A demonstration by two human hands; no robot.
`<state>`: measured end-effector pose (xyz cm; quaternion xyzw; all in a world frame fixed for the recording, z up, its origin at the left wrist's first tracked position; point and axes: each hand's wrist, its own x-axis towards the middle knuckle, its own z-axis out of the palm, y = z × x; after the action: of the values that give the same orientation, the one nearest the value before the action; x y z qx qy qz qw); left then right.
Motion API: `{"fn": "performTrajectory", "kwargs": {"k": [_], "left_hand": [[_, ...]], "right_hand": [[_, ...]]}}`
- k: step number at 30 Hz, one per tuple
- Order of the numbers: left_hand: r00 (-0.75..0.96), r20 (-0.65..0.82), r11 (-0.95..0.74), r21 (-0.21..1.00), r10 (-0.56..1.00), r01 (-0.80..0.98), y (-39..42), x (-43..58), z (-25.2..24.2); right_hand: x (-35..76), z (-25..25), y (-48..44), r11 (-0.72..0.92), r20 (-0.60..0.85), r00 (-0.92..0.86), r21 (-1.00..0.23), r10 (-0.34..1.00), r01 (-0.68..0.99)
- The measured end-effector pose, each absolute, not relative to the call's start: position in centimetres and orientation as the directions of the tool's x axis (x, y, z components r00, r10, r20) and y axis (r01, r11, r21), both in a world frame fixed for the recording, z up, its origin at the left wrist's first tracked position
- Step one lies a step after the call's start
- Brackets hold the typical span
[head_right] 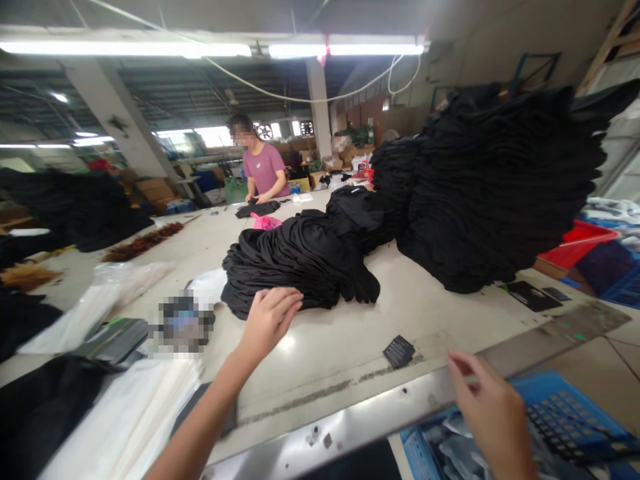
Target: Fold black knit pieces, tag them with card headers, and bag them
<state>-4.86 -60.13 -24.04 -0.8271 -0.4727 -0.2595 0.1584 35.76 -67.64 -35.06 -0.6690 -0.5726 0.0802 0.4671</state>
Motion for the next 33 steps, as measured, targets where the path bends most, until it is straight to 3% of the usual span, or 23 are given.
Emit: {"fn": "performTrajectory", "kwargs": {"k": [3, 10, 16, 21, 24, 29, 33], "left_hand": [[0.436, 0.545, -0.484, -0.061, 0.717, 0.873, -52.2, -4.6, -21.7], [0.532, 0.395, -0.515, -0.156, 0.749, 0.843, -42.6, -5.6, -17.1], [0.673, 0.281, -0.642, -0.206, 0.684, 0.738, -47.3, -7.6, -14.4], [0.658, 0.485, -0.595, -0.303, 0.576, 0.744, -55.0, -9.1, -15.4], [0.655, 0.548, -0.568, -0.350, 0.521, 0.744, -55.5, -7.6, -17.2], [0.779, 0.353, -0.630, -0.459, 0.518, 0.626, -48.9, -3.7, -19.7], [0.804, 0.351, -0.667, -0.449, 0.481, 0.595, -47.7, -4.5, -19.1]], "right_hand": [[30.4, -35.1, -60.5, 0.250, 0.428, 0.048, -0.612, 0.902, 0.751], [24.7, -36.9, -48.1, 0.262, 0.382, -0.042, -0.545, 0.923, 0.796], [29.2, -36.5, -49.5, 0.342, 0.425, -0.101, -0.542, 0.900, 0.768], [29.2, -37.0, -49.7, 0.467, 0.369, -0.302, -0.537, 0.879, 0.702], [28.1, -38.6, -48.3, 0.403, 0.328, -0.256, -0.541, 0.909, 0.738], [29.1, -40.3, -46.0, 0.306, 0.374, -0.105, -0.534, 0.922, 0.788], [29.9, -39.8, -46.4, 0.373, 0.443, -0.136, -0.506, 0.886, 0.778]]}}
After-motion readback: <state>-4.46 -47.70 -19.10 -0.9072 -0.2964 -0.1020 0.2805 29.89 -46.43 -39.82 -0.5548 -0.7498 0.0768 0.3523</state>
